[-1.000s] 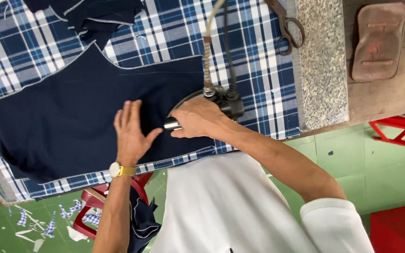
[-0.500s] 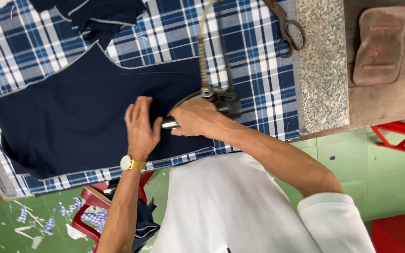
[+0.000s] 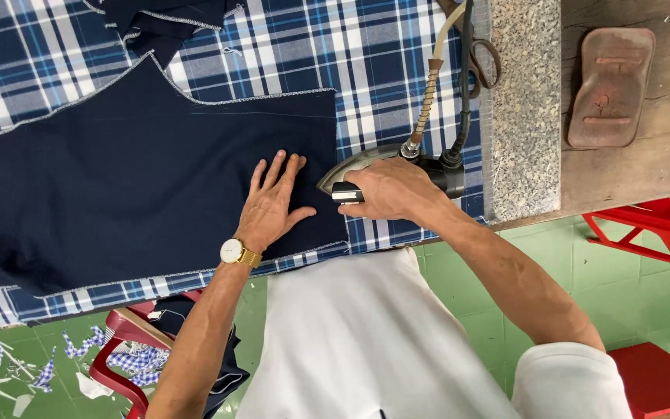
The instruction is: The person irons a dark blue fabric piece on a plaid-covered table using a steam iron. They smooth the fabric with their hands, use a wooden block to press a section, and trim loose threads with scissors before continuing to iron.
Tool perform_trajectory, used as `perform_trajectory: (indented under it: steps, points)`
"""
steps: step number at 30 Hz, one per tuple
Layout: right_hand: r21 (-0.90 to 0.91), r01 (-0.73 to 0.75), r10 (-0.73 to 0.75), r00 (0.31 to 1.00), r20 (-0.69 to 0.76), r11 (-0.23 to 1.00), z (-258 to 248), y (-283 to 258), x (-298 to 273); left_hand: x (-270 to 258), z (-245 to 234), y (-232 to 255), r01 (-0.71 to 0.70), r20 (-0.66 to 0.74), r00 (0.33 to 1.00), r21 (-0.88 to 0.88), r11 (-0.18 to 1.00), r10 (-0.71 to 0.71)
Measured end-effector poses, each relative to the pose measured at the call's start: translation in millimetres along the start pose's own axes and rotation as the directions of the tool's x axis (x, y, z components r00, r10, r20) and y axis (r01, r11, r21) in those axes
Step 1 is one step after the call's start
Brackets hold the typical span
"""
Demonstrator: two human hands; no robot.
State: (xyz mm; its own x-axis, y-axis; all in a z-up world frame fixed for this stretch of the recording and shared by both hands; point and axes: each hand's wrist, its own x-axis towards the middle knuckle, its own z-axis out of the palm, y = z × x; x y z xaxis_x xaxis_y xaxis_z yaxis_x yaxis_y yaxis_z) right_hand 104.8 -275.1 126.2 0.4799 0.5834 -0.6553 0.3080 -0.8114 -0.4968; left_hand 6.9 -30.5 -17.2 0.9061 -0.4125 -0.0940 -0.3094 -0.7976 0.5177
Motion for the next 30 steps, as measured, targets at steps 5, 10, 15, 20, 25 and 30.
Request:
perform_trajectory:
  steps: [5, 10, 15, 20, 25, 30]
  points:
    - [-0.006, 0.021, -0.021, 0.999, -0.031, 1.000, -0.2, -11.9, 6.4, 1.2, -3.3, -1.0, 0.016, 0.094, 0.995, 0.030, 0.999, -0.019]
    - [-0.031, 0.083, -0.085, 0.995, -0.052, 0.996, 13.4, -27.7, 32.3, -9.0, -35.9, -1.3, 0.093, -0.006, 0.996, 0.001, 0.996, -0.093]
    - [-0.030, 0.170, -0.172, 0.980, -0.098, 0.985, 34.7, -42.0, 57.7, -42.5, -64.5, -33.1, 0.229, -0.127, 0.967, 0.057, 0.972, -0.220]
    - [-0.032, 0.268, -0.270, 0.956, -0.116, 0.963, 35.7, -67.2, 80.3, -53.3, -82.4, -47.2, 0.268, -0.309, 0.927, 0.151, 0.952, -0.212]
    - [-0.019, 0.286, -0.287, 0.954, -0.088, 0.958, 23.3, -82.3, 77.2, -55.2, -87.3, -56.5, 0.321, -0.438, 0.862, 0.078, 0.944, -0.257]
    - [-0.037, 0.219, -0.221, 0.972, -0.085, 0.975, 22.7, -67.2, 70.8, -36.7, -69.6, -38.4, 0.232, -0.393, 0.896, 0.010, 0.973, -0.209]
